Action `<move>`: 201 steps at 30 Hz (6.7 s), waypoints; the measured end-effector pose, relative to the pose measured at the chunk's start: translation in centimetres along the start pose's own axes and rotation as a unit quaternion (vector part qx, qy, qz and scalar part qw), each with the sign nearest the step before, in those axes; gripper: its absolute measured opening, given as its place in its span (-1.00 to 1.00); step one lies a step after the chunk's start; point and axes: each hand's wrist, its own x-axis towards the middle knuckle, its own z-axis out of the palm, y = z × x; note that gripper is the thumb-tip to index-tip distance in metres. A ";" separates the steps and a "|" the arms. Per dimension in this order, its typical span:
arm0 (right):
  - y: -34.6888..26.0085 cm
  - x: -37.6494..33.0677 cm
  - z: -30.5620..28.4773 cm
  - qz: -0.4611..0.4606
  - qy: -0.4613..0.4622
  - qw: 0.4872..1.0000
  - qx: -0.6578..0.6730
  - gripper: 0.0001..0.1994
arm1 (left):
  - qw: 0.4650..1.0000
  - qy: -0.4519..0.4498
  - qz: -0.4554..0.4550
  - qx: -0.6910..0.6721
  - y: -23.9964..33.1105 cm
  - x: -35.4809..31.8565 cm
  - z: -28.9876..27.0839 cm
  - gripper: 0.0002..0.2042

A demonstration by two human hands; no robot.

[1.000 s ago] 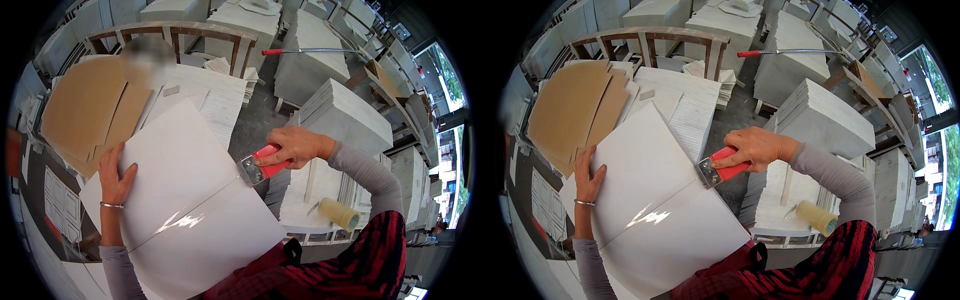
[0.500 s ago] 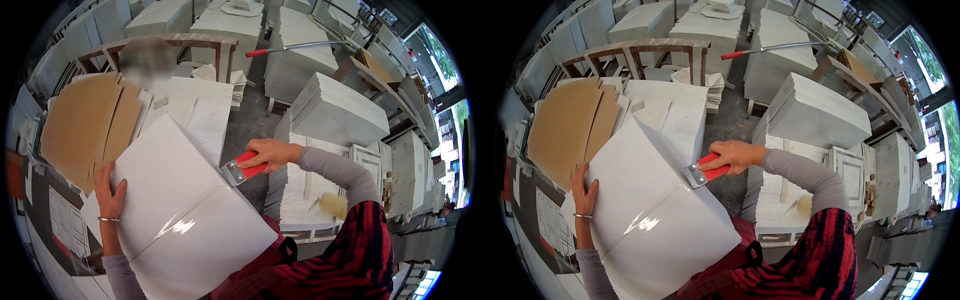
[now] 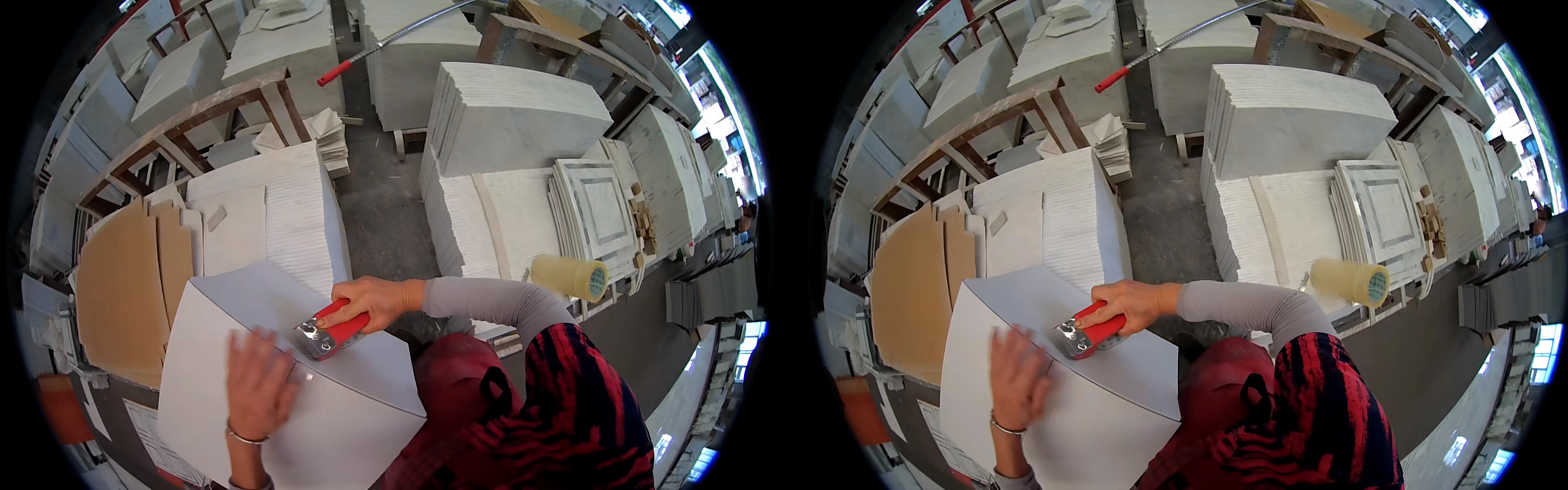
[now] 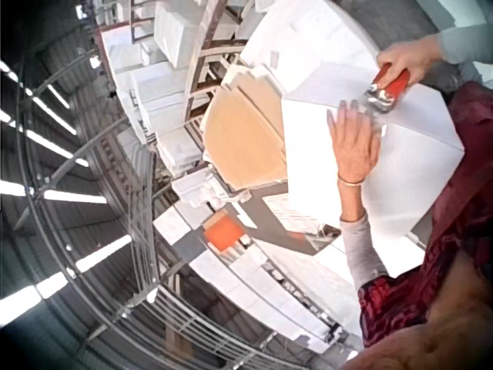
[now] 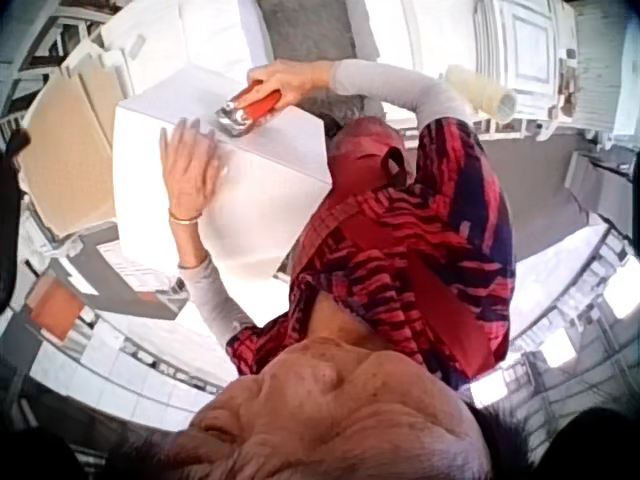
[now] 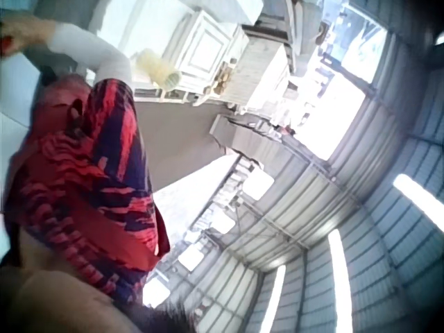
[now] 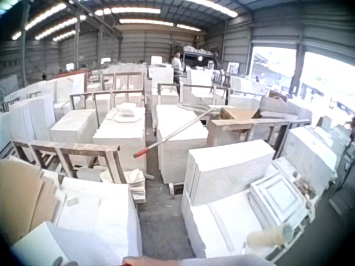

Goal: The person assembles flat cardboard boxes by folding them into shape and sealing the seams with a handheld tape dispenser. They repeatedly pick up a flat box, fold it, apply tape, and place the finished box into a stack.

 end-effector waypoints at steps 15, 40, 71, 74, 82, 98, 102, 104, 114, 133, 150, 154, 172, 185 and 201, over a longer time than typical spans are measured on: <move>0.3 2.1 -8.2 -0.117 -0.158 0.953 -0.230 -0.42 | 0.992 0.001 0.029 -0.121 0.4 0.3 2.7 -0.79; 17.9 13.1 2.2 0.461 0.348 0.787 0.217 -0.39 | 0.980 -0.189 -0.065 -0.021 2.6 5.4 4.1 -0.66; 1.3 3.9 11.1 0.314 0.125 0.864 0.374 -0.55 | 0.393 0.501 -0.435 -0.637 1.9 -41.7 15.2 -0.51; -1.5 3.5 7.9 0.319 0.129 0.827 0.445 -0.55 | 0.438 0.476 -0.372 -0.665 2.2 -35.3 5.3 -0.47; -10.3 7.6 -2.2 0.223 0.156 0.807 0.524 -0.54 | 0.544 0.539 -0.287 -0.575 1.0 -35.6 -8.5 -0.46; -13.1 7.1 1.4 0.344 0.069 0.929 0.123 -0.47 | 0.529 0.432 -0.370 -0.629 3.3 -28.3 3.2 -0.53; -11.0 6.6 -1.6 0.432 -0.002 0.901 0.019 -0.51 | 0.520 0.367 -0.472 -0.610 0.6 -28.2 3.3 -0.49; -8.2 5.8 -2.2 0.401 -0.004 0.916 0.013 -0.57 | 0.568 0.366 -0.468 -0.569 -1.1 -30.2 5.1 -0.44; -3.4 -1.4 -9.1 0.575 0.118 0.799 -0.129 -0.40 | 0.548 0.337 -0.555 -0.528 -1.9 -45.1 8.5 -0.64; 7.0 -2.9 -8.1 0.356 0.173 0.875 -0.280 -0.31 | 0.428 0.396 -0.530 -0.615 1.3 -45.3 9.7 -0.59; 0.6 15.2 -13.4 0.284 0.130 0.950 -0.010 -0.85 | 0.443 0.541 -0.524 -0.486 13.8 -35.6 -1.9 -0.65; 1.8 22.4 -13.1 0.164 0.069 0.981 -0.079 -0.81 | 0.428 0.618 -0.536 -0.385 21.9 -37.9 -7.4 -0.61; -22.1 25.7 23.7 0.107 -0.306 0.944 0.067 -0.70 | 0.481 0.159 -0.792 0.341 48.9 -56.7 -12.7 -0.48; -39.6 25.9 29.8 -0.428 -0.259 0.785 -0.366 -0.34 | 0.688 0.129 -0.707 0.099 45.6 -42.0 -1.0 -0.92; -47.8 33.7 57.5 -0.584 -0.071 0.734 -0.340 -0.28 | 0.568 0.162 -0.804 0.066 46.7 -38.8 -2.5 -0.88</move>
